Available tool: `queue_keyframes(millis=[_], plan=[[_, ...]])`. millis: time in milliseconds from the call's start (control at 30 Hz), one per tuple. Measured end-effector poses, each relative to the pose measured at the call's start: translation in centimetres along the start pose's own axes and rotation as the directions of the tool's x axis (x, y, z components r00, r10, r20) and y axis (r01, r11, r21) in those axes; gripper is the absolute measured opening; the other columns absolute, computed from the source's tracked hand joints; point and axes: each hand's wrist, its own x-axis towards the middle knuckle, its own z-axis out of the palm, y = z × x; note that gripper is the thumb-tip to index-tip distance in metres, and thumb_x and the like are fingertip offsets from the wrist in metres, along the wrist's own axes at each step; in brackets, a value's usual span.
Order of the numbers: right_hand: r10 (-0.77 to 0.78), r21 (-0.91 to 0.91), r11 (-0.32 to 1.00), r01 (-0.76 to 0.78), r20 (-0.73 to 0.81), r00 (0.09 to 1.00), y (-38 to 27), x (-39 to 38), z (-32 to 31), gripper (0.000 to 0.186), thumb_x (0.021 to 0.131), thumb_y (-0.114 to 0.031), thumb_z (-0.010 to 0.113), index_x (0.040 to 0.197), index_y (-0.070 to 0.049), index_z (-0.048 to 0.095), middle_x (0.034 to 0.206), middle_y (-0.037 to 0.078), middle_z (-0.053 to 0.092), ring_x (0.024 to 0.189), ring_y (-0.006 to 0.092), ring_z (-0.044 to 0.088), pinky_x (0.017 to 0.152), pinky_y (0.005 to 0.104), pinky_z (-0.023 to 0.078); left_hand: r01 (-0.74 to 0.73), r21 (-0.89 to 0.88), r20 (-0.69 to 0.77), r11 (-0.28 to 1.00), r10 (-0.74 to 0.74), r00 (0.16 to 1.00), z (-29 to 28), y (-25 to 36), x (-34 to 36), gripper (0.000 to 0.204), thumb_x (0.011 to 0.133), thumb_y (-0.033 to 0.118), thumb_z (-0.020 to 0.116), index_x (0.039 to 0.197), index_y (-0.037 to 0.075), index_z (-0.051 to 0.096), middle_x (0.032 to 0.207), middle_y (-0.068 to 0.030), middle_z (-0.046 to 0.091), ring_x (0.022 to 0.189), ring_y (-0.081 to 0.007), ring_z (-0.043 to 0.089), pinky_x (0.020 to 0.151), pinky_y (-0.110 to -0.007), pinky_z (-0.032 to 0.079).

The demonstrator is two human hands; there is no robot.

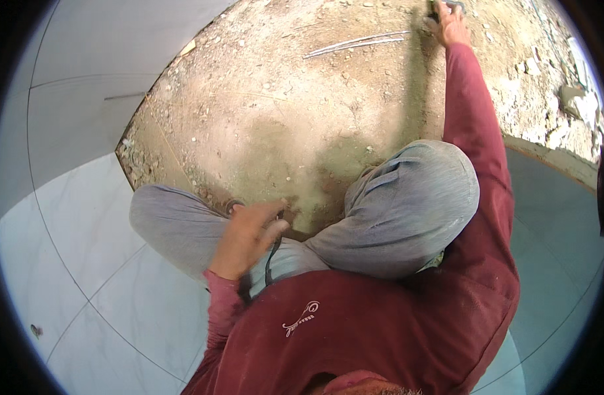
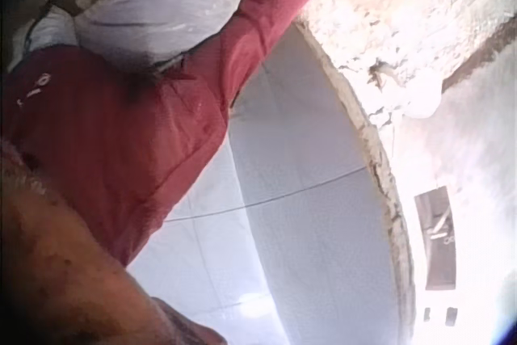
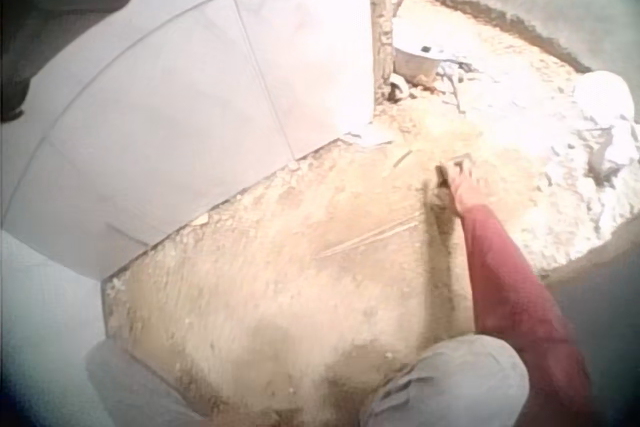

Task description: The person works on an unfinished floor section by first scraping a pipe edge, then cleaning the area with a cloth, and finally using a trowel to spread debris or filler material before measuring distances with a tape measure.

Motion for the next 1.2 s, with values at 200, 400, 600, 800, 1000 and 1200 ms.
queue_keyframes(millis=[200, 400, 600, 800, 1000, 1200], plan=[[0.034, 0.236, 0.964, -0.125, 0.354, 0.934, 3.2, 6.1, 5.2, 0.095, 0.078, -0.062, 0.074, 0.157, -0.037, 0.026, 0.167, 0.020, 0.005, 0.153, 0.0431, 0.006, 0.115, 0.0649, 0.028, 0.287, 0.032, 0.140, 0.957, -0.289, 0.947, 4.3, -1.2, -2.3, 0.032, 0.093, 0.020, 0.066, 0.120, 0.002, 0.066, 0.116, -0.0177, 0.069, 0.109, -0.0363, 0.064, 0.095, -0.040, 0.049], [0.088, 0.262, 0.961, -0.092, 0.027, 0.996, 9.2, 4.7, 5.8, 0.059, 0.079, -0.022, 0.076, 0.134, -0.031, 0.054, 0.128, 0.011, 0.059, 0.116, 0.0339, 0.059, 0.096, 0.0468, 0.051, 0.170, 0.050, 0.054, 0.984, -0.172, 0.984, 1.9, -2.0, 1.1, 0.034, 0.097, 0.022, 0.061, 0.125, 0.004, 0.062, 0.115, -0.0204, 0.067, 0.107, -0.0412, 0.062, 0.089, -0.046, 0.049], [0.536, 0.015, 0.841, -0.541, 0.121, 0.836, 16.3, -2.9, 0.8, 0.053, 0.087, -0.036, 0.074, 0.135, -0.037, 0.052, 0.139, 0.021, 0.048, 0.116, 0.0439, 0.058, 0.088, 0.0523, 0.053, 0.171, 0.193, 0.059, 0.966, -0.185, 0.981, -0.3, -3.8, 4.3, 0.031, 0.097, 0.025, 0.062, 0.120, 0.005, 0.063, 0.112, -0.0206, 0.067, 0.103, -0.0423, 0.062, 0.085, -0.047, 0.050], [0.877, -0.423, 0.456, -0.783, 0.364, 0.314, 20.5, -5.6, 0.9, 0.042, 0.100, -0.032, 0.055, 0.141, -0.026, 0.052, 0.149, 0.020, 0.038, 0.121, 0.0548, 0.051, 0.097, 0.0574, 0.044, 0.191, 0.190, 0.056, 0.963, -0.205, 0.977, 0.3, -5.9, 6.0, 0.029, 0.096, 0.025, 0.062, 0.118, 0.006, 0.065, 0.109, -0.0205, 0.068, 0.101, -0.0413, 0.064, 0.086, -0.048, 0.051], [-0.193, 0.085, 0.974, 0.209, -0.160, 0.968, 2.6, -3.7, 0.3, 0.025, 0.086, -0.004, 0.061, 0.110, -0.012, 0.067, 0.107, 0.010, 0.065, 0.102, 0.0239, 0.060, 0.087, 0.0375, 0.052, 0.172, 0.141, 0.129, 0.975, -0.191, 0.973, 2.5, -6.9, 7.1, 0.030, 0.095, 0.026, 0.064, 0.117, 0.006, 0.066, 0.108, -0.0201, 0.069, 0.101, -0.0403, 0.065, 0.086, -0.047, 0.052], [-0.542, 0.296, 0.745, 0.598, -0.254, 0.801, -11.4, -9.5, 1.2, 0.032, 0.092, -0.012, 0.054, 0.123, -0.015, 0.061, 0.115, 0.010, 0.059, 0.118, 0.0295, 0.055, 0.091, 0.0453, 0.046, 0.199, 0.180, 0.104, 0.963, -0.219, 0.970, 2.5, -6.9, 6.8, 0.030, 0.095, 0.027, 0.063, 0.117, 0.007, 0.066, 0.107, -0.0205, 0.069, 0.101, -0.0403, 0.065, 0.086, -0.047, 0.051]])
